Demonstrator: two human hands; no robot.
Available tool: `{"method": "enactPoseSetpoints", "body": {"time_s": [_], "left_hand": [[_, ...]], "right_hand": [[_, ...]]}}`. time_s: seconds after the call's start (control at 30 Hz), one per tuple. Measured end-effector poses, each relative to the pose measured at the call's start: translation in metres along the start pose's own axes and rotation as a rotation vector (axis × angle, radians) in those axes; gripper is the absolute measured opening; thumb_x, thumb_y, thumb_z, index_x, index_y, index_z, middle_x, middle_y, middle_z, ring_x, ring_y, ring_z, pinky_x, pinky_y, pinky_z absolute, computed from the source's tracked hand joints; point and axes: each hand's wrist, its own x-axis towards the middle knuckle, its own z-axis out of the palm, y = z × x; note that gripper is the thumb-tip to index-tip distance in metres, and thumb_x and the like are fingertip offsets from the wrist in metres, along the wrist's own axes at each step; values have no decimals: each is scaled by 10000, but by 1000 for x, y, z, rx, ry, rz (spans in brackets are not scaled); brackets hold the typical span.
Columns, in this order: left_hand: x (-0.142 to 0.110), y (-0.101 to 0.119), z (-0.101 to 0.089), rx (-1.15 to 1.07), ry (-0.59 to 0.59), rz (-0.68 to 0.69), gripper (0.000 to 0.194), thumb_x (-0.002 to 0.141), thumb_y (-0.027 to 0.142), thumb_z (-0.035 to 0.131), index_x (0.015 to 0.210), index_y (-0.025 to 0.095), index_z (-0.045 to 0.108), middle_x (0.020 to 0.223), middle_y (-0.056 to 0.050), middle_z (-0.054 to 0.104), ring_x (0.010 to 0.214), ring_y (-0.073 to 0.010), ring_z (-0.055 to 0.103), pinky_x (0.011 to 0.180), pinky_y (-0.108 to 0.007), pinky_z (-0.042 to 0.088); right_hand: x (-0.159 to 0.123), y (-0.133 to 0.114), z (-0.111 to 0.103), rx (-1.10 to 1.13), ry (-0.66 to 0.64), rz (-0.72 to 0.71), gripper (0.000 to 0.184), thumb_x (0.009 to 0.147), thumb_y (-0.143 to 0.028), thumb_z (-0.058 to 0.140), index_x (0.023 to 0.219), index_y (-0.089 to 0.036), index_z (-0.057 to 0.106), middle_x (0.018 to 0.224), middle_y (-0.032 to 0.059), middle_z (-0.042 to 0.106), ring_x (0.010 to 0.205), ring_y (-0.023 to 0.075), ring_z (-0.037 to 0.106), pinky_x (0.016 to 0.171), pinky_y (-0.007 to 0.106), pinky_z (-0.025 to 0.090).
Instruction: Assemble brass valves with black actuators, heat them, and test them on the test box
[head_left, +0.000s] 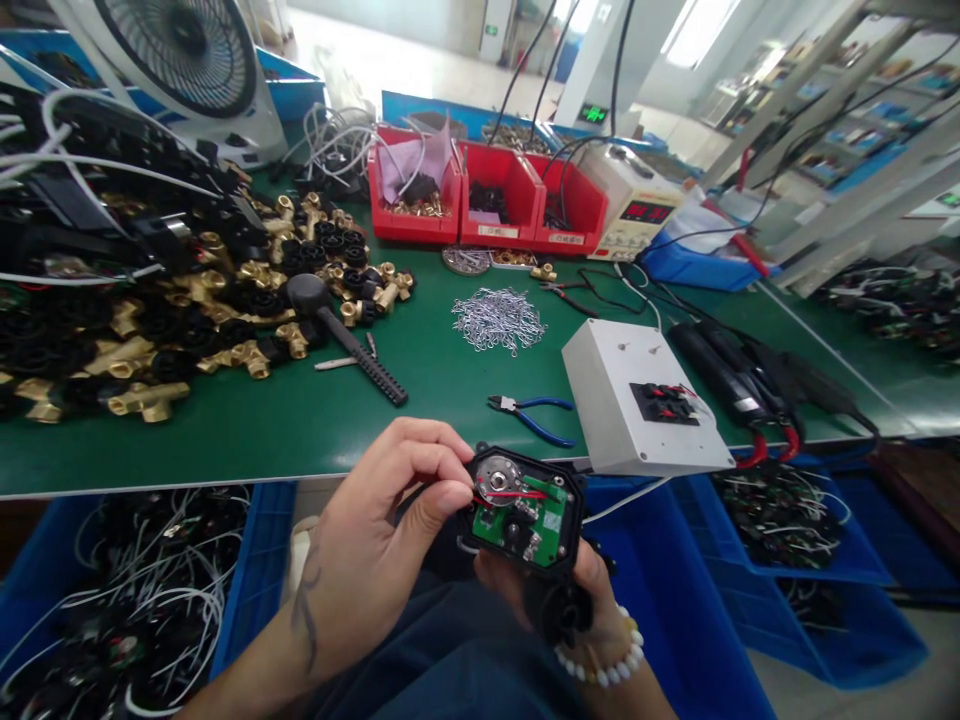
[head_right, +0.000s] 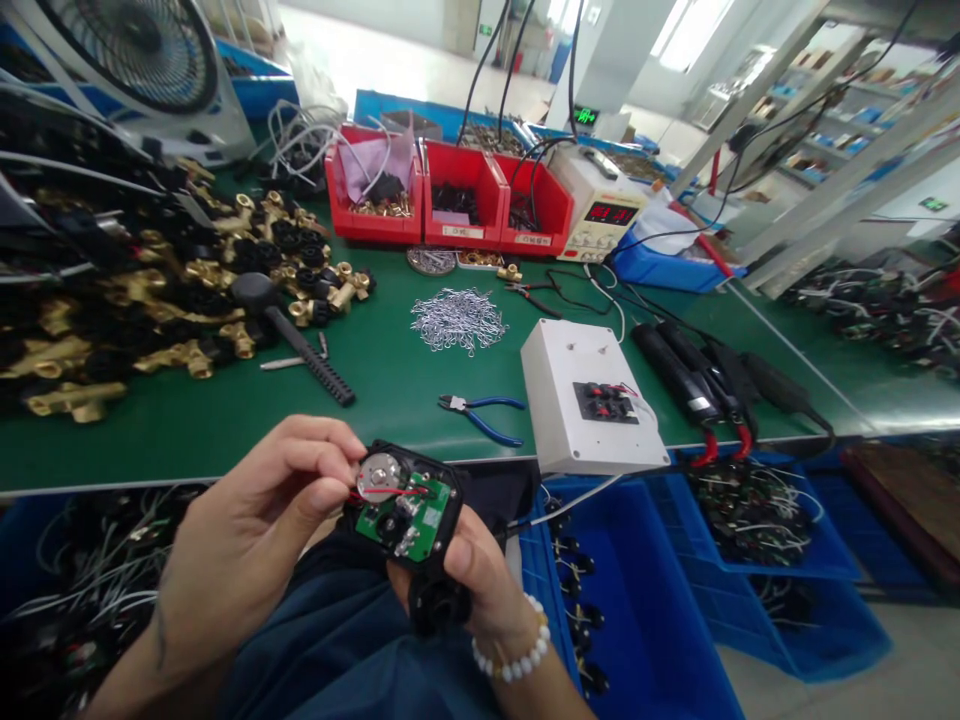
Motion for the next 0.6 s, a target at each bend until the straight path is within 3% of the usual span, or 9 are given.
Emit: {"method": "enactPoseSetpoints", "body": {"time_s": [0.07, 0.2, 0.3, 0.37, 0.47, 0.53, 0.6], "left_hand": [[1, 0, 1, 52, -5, 74, 122, 974, 221, 547, 867, 196, 598, 972, 16, 573, 923, -57, 570, 846, -118, 473], [5, -3, 1, 221, -12, 213, 120, 961, 206, 554, 856, 177, 603, 956, -28, 552, 882, -95, 569, 794, -165, 508], [6, -6, 3, 285, 6, 234, 124, 974, 224, 535, 873, 180, 591, 972, -35, 566, 898, -97, 586, 796, -174, 522], [3, -8, 7, 305, 21, 197, 227, 980, 404, 509, 982, 189, 580, 1075, -62, 583, 1008, -130, 604, 855, -228, 541], [-3, -10, 13, 355, -14, 141, 610, 884, 700, 439, 1211, 188, 495, 1321, -154, 530, 1231, -249, 557, 964, -400, 545], [-5, -10, 17, 392, -67, 116, 614, 891, 666, 499, 1277, 191, 450, 1407, -178, 488, 1288, -285, 529, 990, -457, 533], [-6, -11, 19, 389, -89, 91, 488, 924, 518, 578, 1272, 199, 453, 1428, -164, 488, 1305, -278, 521, 1009, -456, 523]], "right_hand": [[0, 0, 1, -57, 4, -14, 581, 829, -708, 594, 996, -154, 654, 569, -2, 500, 434, 78, 350, 431, 205, 264], [1, 3, 4, -159, 139, -6, 594, 816, -703, 619, 1005, -141, 658, 597, 12, 521, 480, 95, 381, 473, 225, 285], [1, 5, 7, -154, 168, -22, 518, 838, -657, 631, 982, -160, 649, 586, 8, 524, 497, 105, 411, 488, 225, 312], [3, 6, 9, -171, 245, -28, 496, 818, -642, 665, 978, -173, 658, 660, 30, 572, 564, 130, 471, 524, 241, 371], [8, 6, 12, -196, 361, -32, 496, 818, -636, 664, 1023, -185, 687, 748, 51, 609, 658, 170, 526, 607, 284, 442], [12, 8, 13, -179, 388, -27, 513, 828, -643, 649, 1062, -189, 698, 776, 54, 623, 681, 179, 535, 628, 292, 447], [15, 10, 14, -158, 404, -12, 534, 826, -648, 655, 1112, -200, 700, 841, 57, 644, 704, 173, 541, 625, 279, 439]]}}
